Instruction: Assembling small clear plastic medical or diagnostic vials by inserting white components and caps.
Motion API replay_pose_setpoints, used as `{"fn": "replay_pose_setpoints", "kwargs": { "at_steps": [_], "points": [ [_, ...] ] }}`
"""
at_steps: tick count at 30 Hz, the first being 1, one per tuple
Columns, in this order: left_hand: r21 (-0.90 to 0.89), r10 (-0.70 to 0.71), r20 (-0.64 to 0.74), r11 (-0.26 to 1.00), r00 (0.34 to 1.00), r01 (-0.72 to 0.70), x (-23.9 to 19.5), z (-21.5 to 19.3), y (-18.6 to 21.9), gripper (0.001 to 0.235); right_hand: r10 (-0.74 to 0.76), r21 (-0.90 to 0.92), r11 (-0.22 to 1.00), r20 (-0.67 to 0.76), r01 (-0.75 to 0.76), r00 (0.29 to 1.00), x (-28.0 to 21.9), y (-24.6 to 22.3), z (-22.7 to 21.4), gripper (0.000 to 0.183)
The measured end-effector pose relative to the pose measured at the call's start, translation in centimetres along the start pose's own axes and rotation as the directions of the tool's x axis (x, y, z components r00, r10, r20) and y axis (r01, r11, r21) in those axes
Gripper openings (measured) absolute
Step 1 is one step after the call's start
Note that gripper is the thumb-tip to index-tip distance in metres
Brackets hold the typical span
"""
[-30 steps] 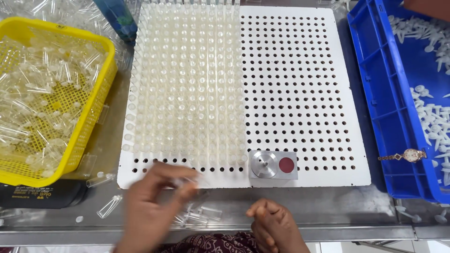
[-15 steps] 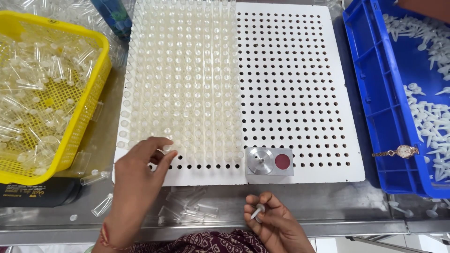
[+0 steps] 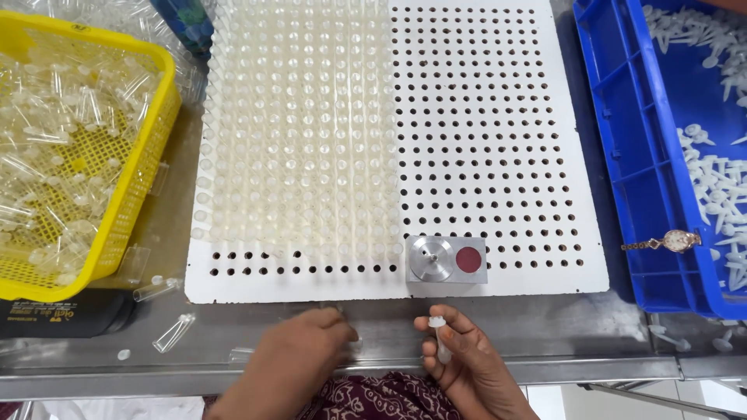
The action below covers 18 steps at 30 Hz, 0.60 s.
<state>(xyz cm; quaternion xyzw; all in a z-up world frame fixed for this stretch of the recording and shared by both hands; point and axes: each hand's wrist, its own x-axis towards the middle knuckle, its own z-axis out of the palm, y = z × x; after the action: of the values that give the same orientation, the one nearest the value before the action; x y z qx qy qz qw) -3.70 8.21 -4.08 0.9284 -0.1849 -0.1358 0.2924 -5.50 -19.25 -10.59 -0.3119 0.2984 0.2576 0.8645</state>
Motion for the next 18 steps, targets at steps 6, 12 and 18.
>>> {"fn": "replay_pose_setpoints", "kwargs": {
  "at_steps": [6,12,18],
  "points": [
    [-0.006,-0.110,0.121,0.994,0.987,0.111,1.0,1.6,0.5,0.020,-0.045,-0.030,0.999,-0.030,0.044,0.999,-0.9,-0.5,0.3,0.034],
    [-0.500,-0.148,0.046,0.853,0.988,0.151,3.5,-2.7,5.1,0.027,-0.157,-0.044,0.987,0.013,0.158,0.987,-1.3,-0.7,-0.5,0.034],
    [-0.193,0.179,-0.276,0.952,0.944,-0.237,8.1,-4.0,9.0,0.033,-0.325,-0.002,0.945,0.075,0.326,0.943,-1.2,-1.3,-2.0,0.029]
  ]
}}
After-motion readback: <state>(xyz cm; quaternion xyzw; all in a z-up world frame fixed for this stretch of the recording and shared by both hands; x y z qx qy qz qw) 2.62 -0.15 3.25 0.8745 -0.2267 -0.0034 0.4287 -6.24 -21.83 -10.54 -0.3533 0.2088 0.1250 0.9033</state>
